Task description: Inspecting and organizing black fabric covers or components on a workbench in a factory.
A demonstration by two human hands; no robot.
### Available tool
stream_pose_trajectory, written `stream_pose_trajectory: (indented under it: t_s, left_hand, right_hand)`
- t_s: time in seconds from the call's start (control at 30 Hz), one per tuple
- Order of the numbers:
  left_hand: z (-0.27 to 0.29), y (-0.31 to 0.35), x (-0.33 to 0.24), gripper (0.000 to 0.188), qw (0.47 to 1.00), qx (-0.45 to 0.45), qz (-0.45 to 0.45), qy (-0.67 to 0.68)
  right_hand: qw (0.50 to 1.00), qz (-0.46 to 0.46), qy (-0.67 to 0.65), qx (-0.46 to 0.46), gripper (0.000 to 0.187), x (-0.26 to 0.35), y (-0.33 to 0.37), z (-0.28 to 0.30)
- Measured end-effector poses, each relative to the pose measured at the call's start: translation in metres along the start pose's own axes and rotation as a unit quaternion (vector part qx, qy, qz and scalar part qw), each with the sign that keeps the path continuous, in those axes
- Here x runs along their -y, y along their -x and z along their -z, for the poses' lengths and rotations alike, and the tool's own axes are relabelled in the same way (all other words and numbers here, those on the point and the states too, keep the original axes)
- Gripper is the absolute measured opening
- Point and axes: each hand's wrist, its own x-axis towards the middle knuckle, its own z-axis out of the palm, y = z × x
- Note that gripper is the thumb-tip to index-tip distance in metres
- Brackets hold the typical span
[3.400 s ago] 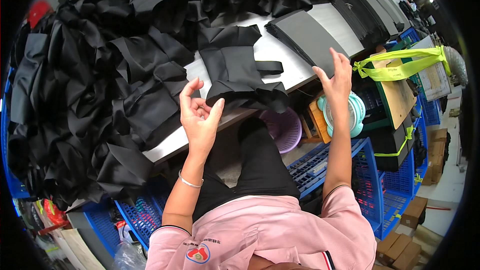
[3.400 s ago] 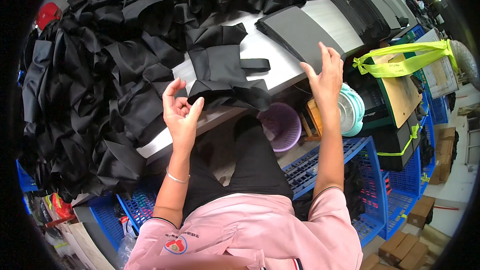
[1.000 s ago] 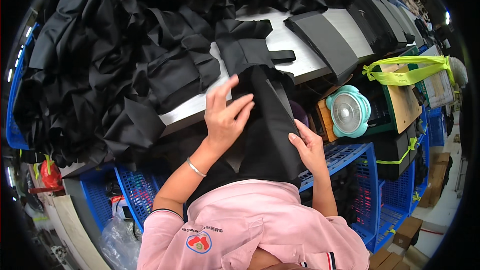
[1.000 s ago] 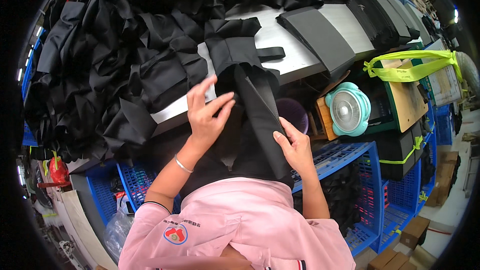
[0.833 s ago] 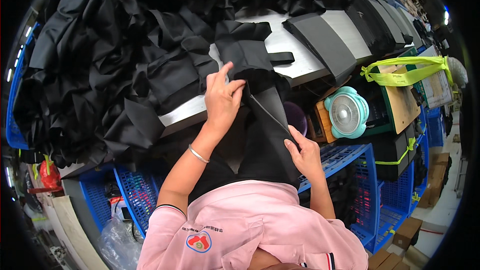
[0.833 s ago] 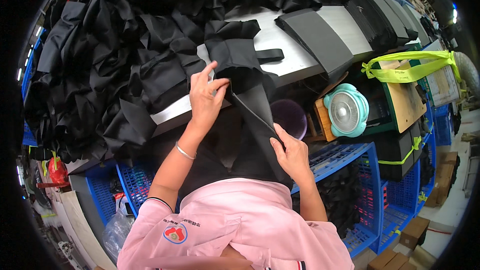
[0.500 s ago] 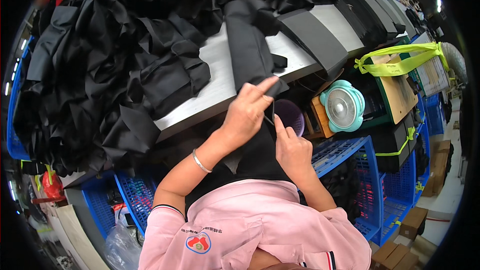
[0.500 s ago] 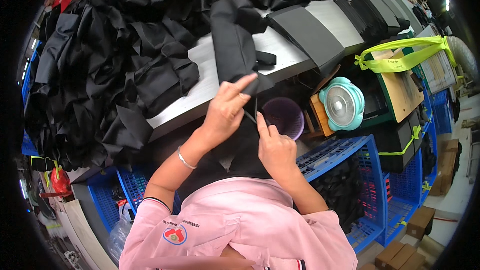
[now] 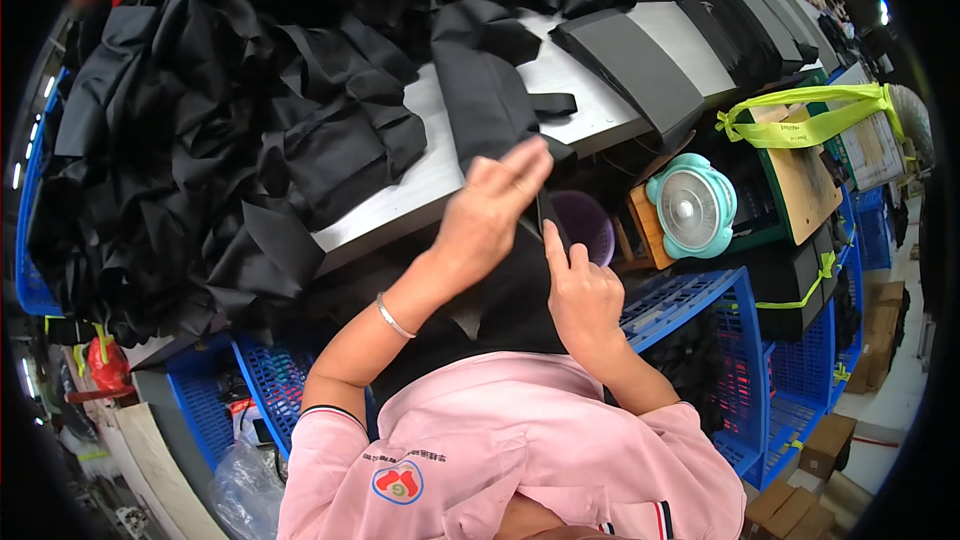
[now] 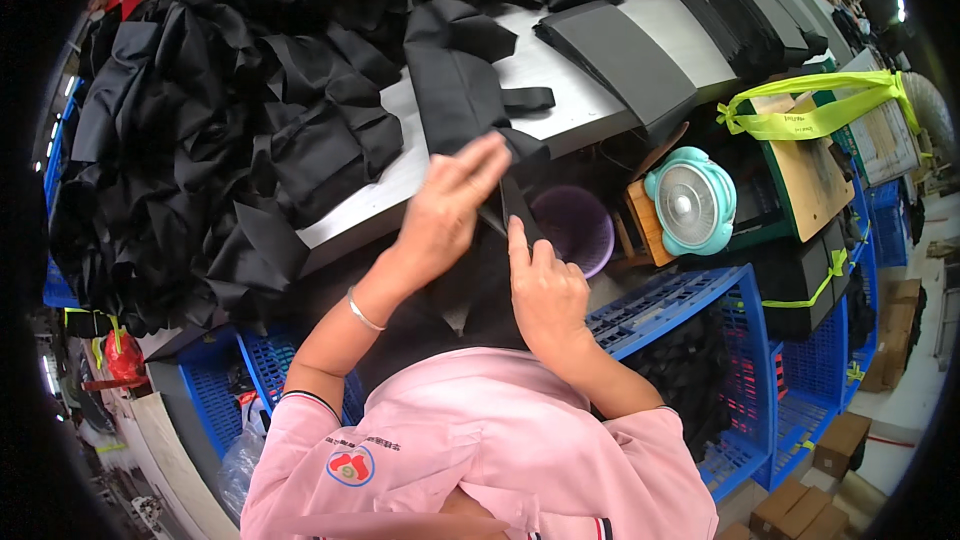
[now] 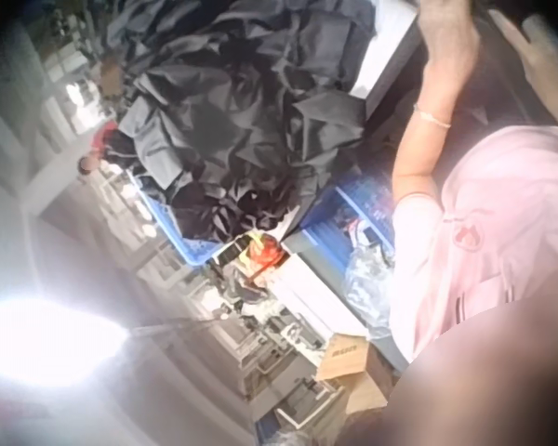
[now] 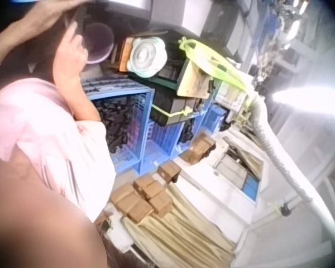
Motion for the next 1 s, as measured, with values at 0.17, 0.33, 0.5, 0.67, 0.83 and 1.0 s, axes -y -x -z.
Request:
stream_pose_trajectory:
  t_s: [0.17,0.33,0.5,0.67,0.83,1.0]
  left_hand:
    - [0.005,-0.002,0.005,0.070,1.000,-0.026,-0.014,-0.008]
    - [0.003,0.008,-0.002,0.050,0.998,-0.053,0.012,-0.018]
    - [0.013,0.006,0.016,0.036,0.992,-0.052,0.026,-0.114]
    - [0.021,-0.016,0.025,0.035,0.992,0.005,0.031,-0.122]
    - [0.012,-0.008,0.009,0.033,0.998,0.001,-0.034,-0.056]
    - [0.012,0.017,0.011,0.038,0.999,-0.028,-0.007,-0.017]
  right_hand:
    - [0.999,0.022,0.022,0.007,0.055,0.003,-0.004,0.002]
    - [0.999,0.017,0.051,-0.003,0.055,0.002,-0.014,0.001]
    - [0.996,0.047,0.069,0.009,0.056,0.006,-0.013,0.004]
    - [0.999,0.033,0.014,0.018,0.057,0.006,-0.013,0.005]
    - [0.971,-0.060,-0.230,0.034,0.046,-0.008,-0.025,0.006]
    - [0.903,-0.161,-0.394,0.057,0.037,-0.023,-0.019,0.023]
